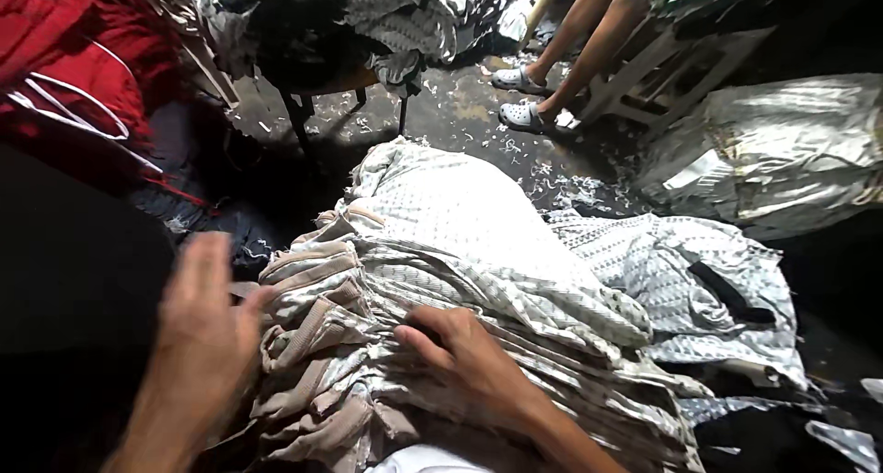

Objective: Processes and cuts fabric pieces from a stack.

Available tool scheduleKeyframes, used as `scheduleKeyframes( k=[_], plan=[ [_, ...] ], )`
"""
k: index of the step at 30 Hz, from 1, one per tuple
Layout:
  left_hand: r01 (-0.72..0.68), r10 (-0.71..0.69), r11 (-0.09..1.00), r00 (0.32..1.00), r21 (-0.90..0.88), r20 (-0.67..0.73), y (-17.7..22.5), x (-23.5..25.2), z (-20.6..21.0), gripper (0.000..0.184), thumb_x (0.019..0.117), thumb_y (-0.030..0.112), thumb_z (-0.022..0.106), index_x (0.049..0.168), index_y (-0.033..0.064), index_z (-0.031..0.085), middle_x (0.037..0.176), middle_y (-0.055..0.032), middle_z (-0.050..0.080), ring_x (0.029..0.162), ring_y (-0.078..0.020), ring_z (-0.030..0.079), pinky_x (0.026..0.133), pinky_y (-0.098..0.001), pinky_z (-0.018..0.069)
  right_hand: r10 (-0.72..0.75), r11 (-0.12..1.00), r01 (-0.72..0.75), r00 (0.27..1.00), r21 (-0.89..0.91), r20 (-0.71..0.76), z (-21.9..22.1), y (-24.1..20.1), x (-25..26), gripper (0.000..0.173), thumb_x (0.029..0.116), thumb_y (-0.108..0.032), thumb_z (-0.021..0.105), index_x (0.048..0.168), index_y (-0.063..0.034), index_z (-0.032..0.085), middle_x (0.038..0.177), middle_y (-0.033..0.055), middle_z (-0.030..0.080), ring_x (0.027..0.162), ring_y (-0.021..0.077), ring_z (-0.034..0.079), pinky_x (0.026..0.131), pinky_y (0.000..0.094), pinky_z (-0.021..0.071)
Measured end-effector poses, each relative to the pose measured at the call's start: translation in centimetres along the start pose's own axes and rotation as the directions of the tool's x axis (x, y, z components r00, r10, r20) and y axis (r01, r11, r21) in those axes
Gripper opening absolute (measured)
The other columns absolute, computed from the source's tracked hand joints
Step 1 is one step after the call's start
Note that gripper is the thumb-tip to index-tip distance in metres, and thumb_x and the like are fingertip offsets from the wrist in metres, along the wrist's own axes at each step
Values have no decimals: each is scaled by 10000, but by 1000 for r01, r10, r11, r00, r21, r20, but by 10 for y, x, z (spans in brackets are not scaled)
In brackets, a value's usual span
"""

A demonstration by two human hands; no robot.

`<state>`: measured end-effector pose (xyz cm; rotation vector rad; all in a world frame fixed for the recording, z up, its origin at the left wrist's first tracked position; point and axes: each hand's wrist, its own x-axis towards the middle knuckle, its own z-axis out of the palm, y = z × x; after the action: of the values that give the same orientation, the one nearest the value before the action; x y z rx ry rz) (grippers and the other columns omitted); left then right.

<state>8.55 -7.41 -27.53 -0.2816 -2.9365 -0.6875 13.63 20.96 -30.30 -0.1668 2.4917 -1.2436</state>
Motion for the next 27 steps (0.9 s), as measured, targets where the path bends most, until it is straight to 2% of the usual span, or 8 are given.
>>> scheduleKeyframes(
  k=[3, 5, 7, 9, 12, 15, 20, 27],
  plan=[
    [-173, 173, 978, 985, -114, -4, 39, -6, 41, 414, 931, 242, 715, 1257, -10, 676, 1287, -244, 603, 1069, -391, 656, 860, -549, 567, 37, 995, -37, 999, 89, -4, -2, 2, 8, 384, 1065, -416, 507, 985, -111, 725, 731, 8, 626, 662, 102, 589, 639, 322, 494],
    [-229, 232, 963, 973, -140, 2, 45, -5, 72, 220, 938, 215, 699, 1069, 45, 747, 1113, -145, 662, 911, -274, 692, 767, -451, 602, 38, 995, -37, 999, 95, -12, -1, 5, 8, 378, 1062, -417, 511, 962, -120, 724, 712, -9, 612, 644, 84, 577, 619, 302, 482],
    [-257, 260, 954, 966, -155, 0, 42, -2, 83, 134, 963, 155, 652, 937, 62, 744, 1006, -86, 700, 870, -218, 705, 758, -418, 606, 41, 995, -40, 999, 95, -10, 0, 6, 6, 377, 1060, -417, 515, 961, -120, 725, 702, -10, 605, 633, 84, 569, 609, 299, 477],
    [-263, 269, 950, 963, -169, 12, 39, 5, 74, 140, 978, 113, 603, 928, 53, 719, 934, -63, 709, 833, -205, 703, 739, -424, 594, 56, 994, -56, 998, 98, -2, -2, 5, 6, 383, 1063, -420, 512, 968, -115, 724, 700, -1, 599, 633, 95, 564, 611, 312, 471],
    [-189, 204, 963, 977, -191, 60, 33, 4, 65, 183, 1006, 166, 556, 957, 91, 716, 884, -15, 702, 798, -165, 687, 711, -413, 578, 38, 999, -37, 999, 39, -21, 2, 3, 7, 402, 1058, -445, 507, 963, -121, 726, 693, 10, 608, 638, 125, 588, 609, 349, 485],
    [-106, 126, 977, 987, -186, 96, 34, 3, 62, 217, 1032, 202, 517, 970, 108, 702, 821, -10, 682, 760, -173, 679, 677, -437, 563, -101, 981, 76, 986, -177, -134, 12, -4, 12, 428, 1045, -450, 514, 908, -95, 710, 671, 52, 628, 638, 206, 650, 574, 431, 525],
    [-124, 138, 980, 987, -159, 84, 36, 0, 66, 230, 1037, 196, 482, 980, 81, 673, 826, -40, 679, 744, -211, 681, 652, -451, 565, -314, 849, 162, 920, -503, -234, 24, -15, 30, 400, 1009, -458, 561, 817, -126, 674, 610, 19, 596, 537, 196, 637, 438, 387, 487],
    [-139, 143, 988, 989, -70, 46, 42, -2, 67, 254, 1039, 197, 461, 976, 40, 650, 779, -75, 645, 713, -260, 675, 614, -459, 552, -328, 775, 160, 929, -611, -174, 27, -25, 42, 395, 1019, -449, 540, 799, -146, 664, 597, 10, 578, 526, 192, 620, 435, 372, 456]
  ],
)
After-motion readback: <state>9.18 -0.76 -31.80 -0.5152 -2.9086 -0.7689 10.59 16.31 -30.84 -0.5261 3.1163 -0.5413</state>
